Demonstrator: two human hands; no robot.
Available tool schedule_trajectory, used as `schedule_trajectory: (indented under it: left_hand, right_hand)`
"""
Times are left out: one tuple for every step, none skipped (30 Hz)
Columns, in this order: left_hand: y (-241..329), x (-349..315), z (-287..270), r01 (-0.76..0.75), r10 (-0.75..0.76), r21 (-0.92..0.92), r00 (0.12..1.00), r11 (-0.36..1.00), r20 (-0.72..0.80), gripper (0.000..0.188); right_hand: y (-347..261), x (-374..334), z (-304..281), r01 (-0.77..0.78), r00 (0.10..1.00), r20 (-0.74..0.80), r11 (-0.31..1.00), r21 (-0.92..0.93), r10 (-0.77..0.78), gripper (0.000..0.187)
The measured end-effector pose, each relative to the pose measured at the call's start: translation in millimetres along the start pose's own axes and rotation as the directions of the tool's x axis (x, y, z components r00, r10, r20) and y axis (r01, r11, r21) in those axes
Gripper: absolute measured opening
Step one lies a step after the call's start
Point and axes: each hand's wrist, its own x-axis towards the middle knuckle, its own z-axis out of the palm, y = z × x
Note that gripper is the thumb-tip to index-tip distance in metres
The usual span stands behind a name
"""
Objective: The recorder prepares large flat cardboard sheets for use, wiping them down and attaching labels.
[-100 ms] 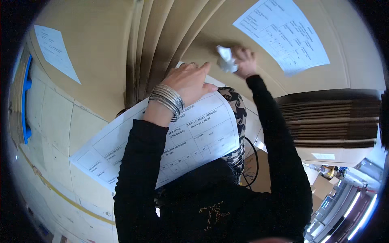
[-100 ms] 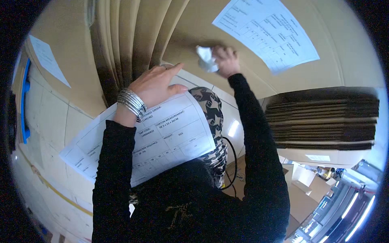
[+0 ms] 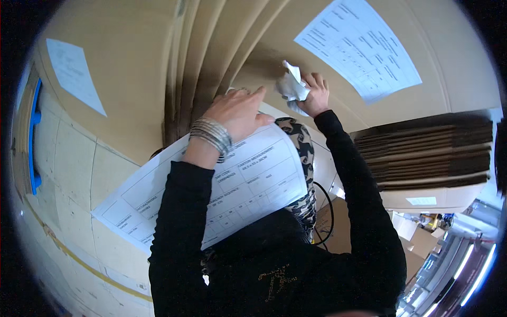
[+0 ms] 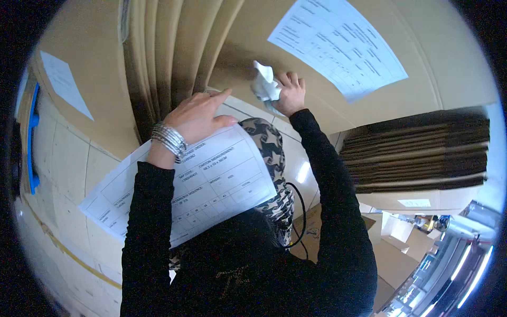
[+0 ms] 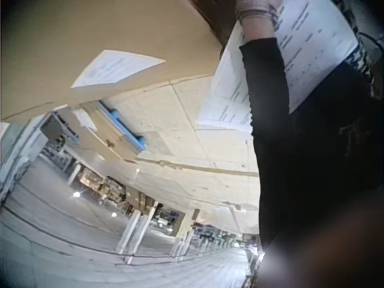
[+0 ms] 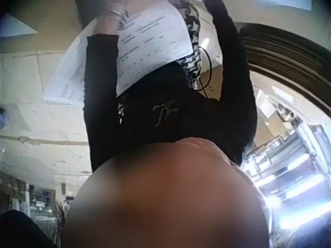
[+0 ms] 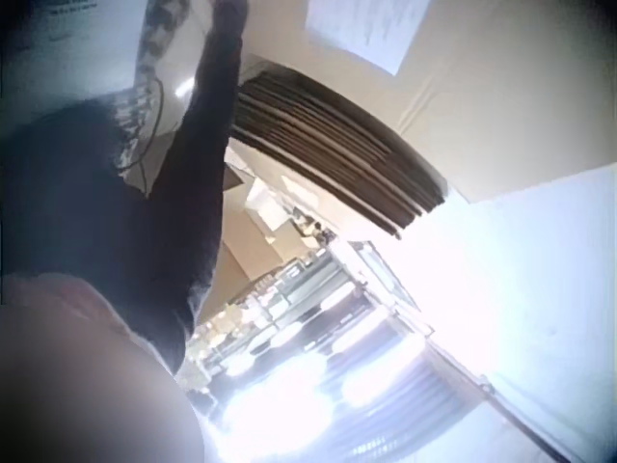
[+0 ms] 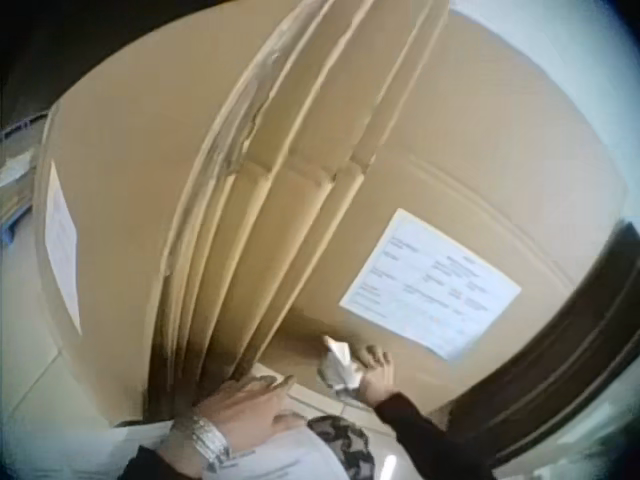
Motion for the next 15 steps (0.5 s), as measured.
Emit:
schedule_trajectory:
  left_hand:
    - [0.2, 1.7, 2.6, -0.05, 0.048, -0.018, 0.994, 0.999, -0.094, 0.066]
    - [-4.5, -5.2, -2.6, -0.093, 0.088, -0.02, 0.98, 0.995, -0.18, 0.061]
    - [-8.0, 1.6, -9.0, -0.157, 0.151, -0.044, 0.982, 0.987, -0.117, 0.063]
    - [-5.1, 3.9, -13.7, -0.198, 0.197, 0.001, 0.974, 0.98, -0.109, 0.063]
    - [-7.5, 0.1, -14.3, -0.124, 0.12, -0.037, 0.989, 0.992, -0.09, 0.064]
    - [-7.1, 3.9, -11.7, -0.065, 0.06, -0.077, 0.996, 0.995, -0.069, 0.064]
    - [-9.7, 2.6, -10.2, -0.054, 0.05, -0.071, 0.997, 0.996, -0.059, 0.065]
    - [-14.2, 1.4, -8.5, -0.036, 0.033, -0.066, 0.998, 0.997, -0.052, 0.066]
    - [-15.1, -0.2, -7.0, -0.022, 0.019, -0.05, 0.998, 0.999, -0.063, 0.066]
    - [-13.3, 1.2, 3.5, -0.024, 0.021, -0.044, 0.998, 0.999, -0.06, 0.066]
    - [-17.5, -5.7, 10.2, -0.009, 0.006, -0.052, 0.998, 0.999, -0.059, 0.065]
    - [-18.5, -5.8, 9.7, -0.008, 0.004, -0.063, 0.998, 0.998, -0.06, 0.065]
    - [-17.9, -7.8, 9.1, 0.047, -0.048, -0.023, 0.998, 0.999, -0.039, 0.065]
    - [-16.7, -11.6, 8.0, 0.11, -0.11, 0.012, 0.994, 0.994, -0.029, 0.065]
    - [-31.1, -14.9, 10.3, 0.094, -0.093, 0.022, 0.995, 0.995, -0.032, 0.065]
  right_hand:
    - [-5.6, 14.8, -30.5, 0.062, 0.974, -0.219, 0.998, 0.005, -0.059, 0.043]
    - [-23.5, 32.6, -59.0, 0.119, 0.895, -0.433, 0.993, 0.004, -0.106, 0.042]
    - [-23.7, 47.9, -75.0, 0.182, 0.838, -0.516, 0.983, -0.038, -0.176, 0.037]
    - [-20.1, 67.0, -86.6, 0.244, 0.761, -0.6, 0.966, -0.087, -0.246, 0.032]
    - [-23.8, 86.2, -88.6, 0.229, 0.75, -0.611, 0.966, -0.12, -0.254, 0.029]
    - [-11.9, 97.7, -90.8, 0.207, 0.745, -0.611, 0.964, -0.167, -0.266, 0.026]
    - [7.8, 99.8, -85.8, 0.149, 0.789, -0.575, 0.975, -0.162, -0.216, 0.027]
    - [21.0, 93.0, -81.0, 0.105, 0.772, -0.61, 0.982, -0.155, -0.179, 0.027]
    - [38.0, 79.3, -74.3, 0.121, 0.754, -0.622, 0.975, -0.184, -0.211, 0.027]
    - [60.3, 50.2, -64.5, 0.131, 0.75, -0.614, 0.966, -0.224, -0.244, 0.027]
    - [74.7, 22.7, -50.4, 0.087, 0.754, -0.632, 0.98, -0.178, -0.182, 0.028]
    - [98.5, -2.6, -40.8, 0.042, 0.755, -0.644, 0.989, -0.144, -0.126, 0.029]
    - [118.5, -30.7, -29.7, -0.048, 0.738, -0.672, 0.988, -0.148, -0.065, 0.028]
    - [136.4, -52.7, -22.7, -0.126, 0.713, -0.701, 0.981, -0.147, -0.013, 0.026]
    - [137.7, -67.9, -24.7, -0.289, 0.679, -0.706, 0.957, -0.004, 0.203, 0.029]
